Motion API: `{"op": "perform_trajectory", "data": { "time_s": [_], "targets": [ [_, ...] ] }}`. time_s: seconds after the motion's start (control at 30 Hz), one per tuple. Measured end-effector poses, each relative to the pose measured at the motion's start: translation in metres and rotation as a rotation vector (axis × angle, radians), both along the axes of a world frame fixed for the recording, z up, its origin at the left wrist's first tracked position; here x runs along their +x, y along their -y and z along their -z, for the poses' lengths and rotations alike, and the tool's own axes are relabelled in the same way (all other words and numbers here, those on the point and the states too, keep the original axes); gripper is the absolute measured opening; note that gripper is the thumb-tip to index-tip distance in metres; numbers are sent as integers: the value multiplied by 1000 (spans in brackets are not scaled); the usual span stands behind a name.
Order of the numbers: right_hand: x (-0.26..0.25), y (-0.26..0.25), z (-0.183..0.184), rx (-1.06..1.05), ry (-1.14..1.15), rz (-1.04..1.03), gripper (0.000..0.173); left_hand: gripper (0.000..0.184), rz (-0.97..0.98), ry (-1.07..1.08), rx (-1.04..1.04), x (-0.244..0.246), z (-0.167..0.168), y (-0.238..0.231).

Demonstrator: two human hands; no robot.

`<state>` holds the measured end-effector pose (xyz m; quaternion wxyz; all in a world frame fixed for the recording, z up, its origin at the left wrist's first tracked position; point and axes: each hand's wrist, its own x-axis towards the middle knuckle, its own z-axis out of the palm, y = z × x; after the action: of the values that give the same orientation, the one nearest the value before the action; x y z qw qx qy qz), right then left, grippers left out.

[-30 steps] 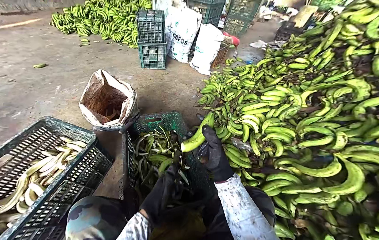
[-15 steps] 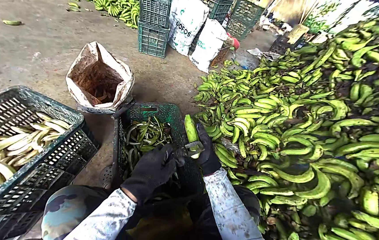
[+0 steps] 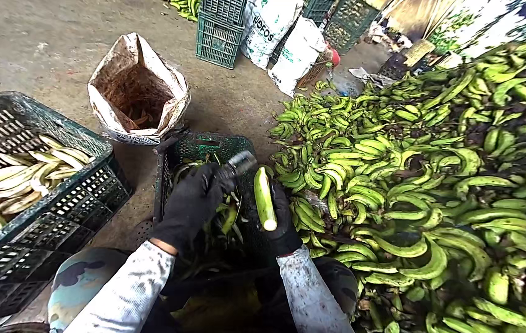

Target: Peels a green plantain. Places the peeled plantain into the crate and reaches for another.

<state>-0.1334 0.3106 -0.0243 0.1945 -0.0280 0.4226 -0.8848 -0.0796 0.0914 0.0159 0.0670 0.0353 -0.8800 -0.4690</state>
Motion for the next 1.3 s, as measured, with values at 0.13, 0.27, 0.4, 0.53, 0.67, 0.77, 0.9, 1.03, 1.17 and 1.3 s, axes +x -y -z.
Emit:
{"op": "perform_trajectory", "data": {
  "time_s": [0.13, 0.27, 0.4, 0.53, 0.67, 0.77, 0.9, 1.03, 1.17, 1.3],
  "targets": [
    [-19, -4, -10, 153, -263, 276, 35, 38, 297, 104, 116, 27, 1, -27],
    [-22, -2, -12, 315, -362, 379, 39, 49, 314, 75, 65, 30, 9, -34],
    [1, 4, -1, 262, -313, 91, 31, 42, 230, 19, -78, 8, 24, -16],
    [19, 9, 0, 249, -176, -200, 39, 38, -43, -105, -121, -11, 33, 8],
    [2, 5, -1, 144, -142, -32, 40, 39, -15, -75, 45, 3, 15, 4],
    [-14, 10, -14, 197, -317, 278, 33, 41, 165, -15, 138, 25, 12, -20],
    [-23, 12, -19, 183, -328, 380, 41, 45, 199, -10, 46, 33, 16, -34],
    [-7, 9, -11, 245, -300, -24, 30, 42, 79, -16, -61, 6, 23, -9],
    [4, 7, -12, 295, -197, -244, 36, 39, -100, 21, -32, -10, 27, 12],
    [-9, 9, -15, 185, -198, -22, 40, 45, -38, -23, 96, 4, 22, -4]
  ]
}}
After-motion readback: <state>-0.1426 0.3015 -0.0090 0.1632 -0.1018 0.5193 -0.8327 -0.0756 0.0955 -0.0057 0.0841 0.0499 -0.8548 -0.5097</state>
